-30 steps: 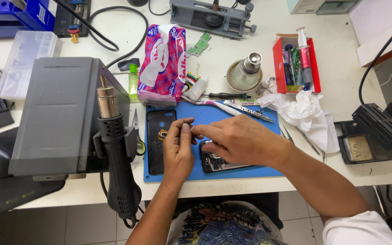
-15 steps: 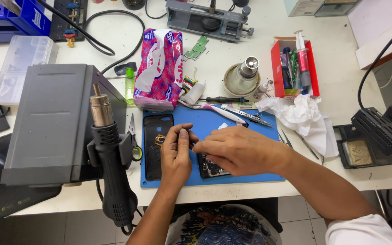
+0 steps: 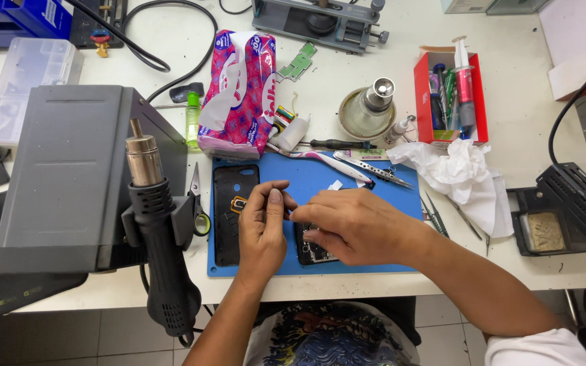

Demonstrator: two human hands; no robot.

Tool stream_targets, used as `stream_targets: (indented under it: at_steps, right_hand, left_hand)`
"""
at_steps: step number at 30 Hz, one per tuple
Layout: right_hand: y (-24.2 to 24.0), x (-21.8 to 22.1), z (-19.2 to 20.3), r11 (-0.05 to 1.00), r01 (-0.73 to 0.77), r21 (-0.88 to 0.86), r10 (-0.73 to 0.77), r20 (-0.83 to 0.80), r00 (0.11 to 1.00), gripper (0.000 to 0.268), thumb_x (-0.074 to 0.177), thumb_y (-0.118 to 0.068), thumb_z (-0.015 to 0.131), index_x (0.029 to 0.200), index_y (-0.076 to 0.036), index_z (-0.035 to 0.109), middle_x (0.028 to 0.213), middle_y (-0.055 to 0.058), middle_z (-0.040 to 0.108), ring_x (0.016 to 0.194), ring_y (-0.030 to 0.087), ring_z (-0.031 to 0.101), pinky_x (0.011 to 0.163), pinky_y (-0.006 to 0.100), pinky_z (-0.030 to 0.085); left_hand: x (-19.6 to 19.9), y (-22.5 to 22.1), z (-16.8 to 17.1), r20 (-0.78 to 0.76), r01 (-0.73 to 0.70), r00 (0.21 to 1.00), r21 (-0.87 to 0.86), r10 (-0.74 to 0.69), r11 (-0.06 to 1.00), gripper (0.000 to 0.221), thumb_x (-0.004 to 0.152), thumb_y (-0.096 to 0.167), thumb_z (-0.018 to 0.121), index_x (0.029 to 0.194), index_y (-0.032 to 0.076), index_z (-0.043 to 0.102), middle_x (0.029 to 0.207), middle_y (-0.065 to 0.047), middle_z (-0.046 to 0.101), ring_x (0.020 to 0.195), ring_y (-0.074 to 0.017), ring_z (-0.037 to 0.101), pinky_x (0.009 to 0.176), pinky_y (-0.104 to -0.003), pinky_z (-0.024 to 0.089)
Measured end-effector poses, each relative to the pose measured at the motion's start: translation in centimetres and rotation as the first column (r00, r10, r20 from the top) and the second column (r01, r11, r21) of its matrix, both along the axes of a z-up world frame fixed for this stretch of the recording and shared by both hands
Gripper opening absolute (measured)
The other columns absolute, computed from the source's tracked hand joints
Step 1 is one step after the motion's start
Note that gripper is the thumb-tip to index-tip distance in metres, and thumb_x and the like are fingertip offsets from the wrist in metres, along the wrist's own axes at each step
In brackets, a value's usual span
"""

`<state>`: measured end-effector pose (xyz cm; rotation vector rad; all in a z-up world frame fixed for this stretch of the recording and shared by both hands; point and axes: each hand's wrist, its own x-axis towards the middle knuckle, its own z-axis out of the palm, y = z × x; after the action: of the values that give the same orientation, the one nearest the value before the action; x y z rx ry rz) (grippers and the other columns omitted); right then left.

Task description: The person uses a small screwdriver to remove screws from a disassembled smartphone placed on a blue mat. They place the removed screws on the mat and continue unscrewing additional fasteners from the device's internal frame.

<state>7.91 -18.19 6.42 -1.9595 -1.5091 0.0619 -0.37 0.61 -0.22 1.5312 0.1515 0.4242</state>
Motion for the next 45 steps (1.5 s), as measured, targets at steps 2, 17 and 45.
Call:
stream_targets:
  at_steps: [2,17,45]
  right_hand:
    - [0.1,-0.1,0.1,0.999,-0.031,0.014,0.032,-0.089,0.996,0.026,0.109,-0.018,0.069,0.135,-0.014,0.071,0.092,0.001,0.074,0.082,0.026,0.074,0.068,0.038,0.064]
    - [0.1,-0.1,0.3,0.999,0.008,-0.034,-0.008,-0.021,1.000,0.013,0.111,-0.026,0.074,0.121,-0.019,0.072,0.079,-0.001,0.066,0.066,0.025,0.071,0.059,0.037,0.061]
    - [0.8,-0.5,0.0,1.000,0.009,0.002,-0.009,-0.044,0.999,0.019,0.108,-0.018,0.072,0.126,-0.015,0.071,0.080,0.000,0.068,0.070,0.025,0.073,0.057,0.036,0.059]
  left_hand:
    - [0.0,0.0,-0.1,-0.005,-0.004,1.000,-0.003,0.004,1.000,0.034,0.121,0.021,0.048,0.129,-0.001,0.073,0.089,-0.016,0.078,0.080,-0.0200,0.071,0.076,-0.038,0.062]
    - [-0.1,0.1,-0.4,0.014,0.038,0.999,-0.027,-0.038,0.999,0.032,0.121,0.021,0.050,0.132,-0.001,0.072,0.091,-0.016,0.078,0.088,-0.0236,0.078,0.080,-0.038,0.064]
    - [0.0,0.1,-0.6,0.005,0.014,1.000,-0.020,-0.014,1.000,0.029,0.119,0.021,0.055,0.131,0.001,0.073,0.090,-0.016,0.078,0.086,-0.0204,0.073,0.080,-0.039,0.063]
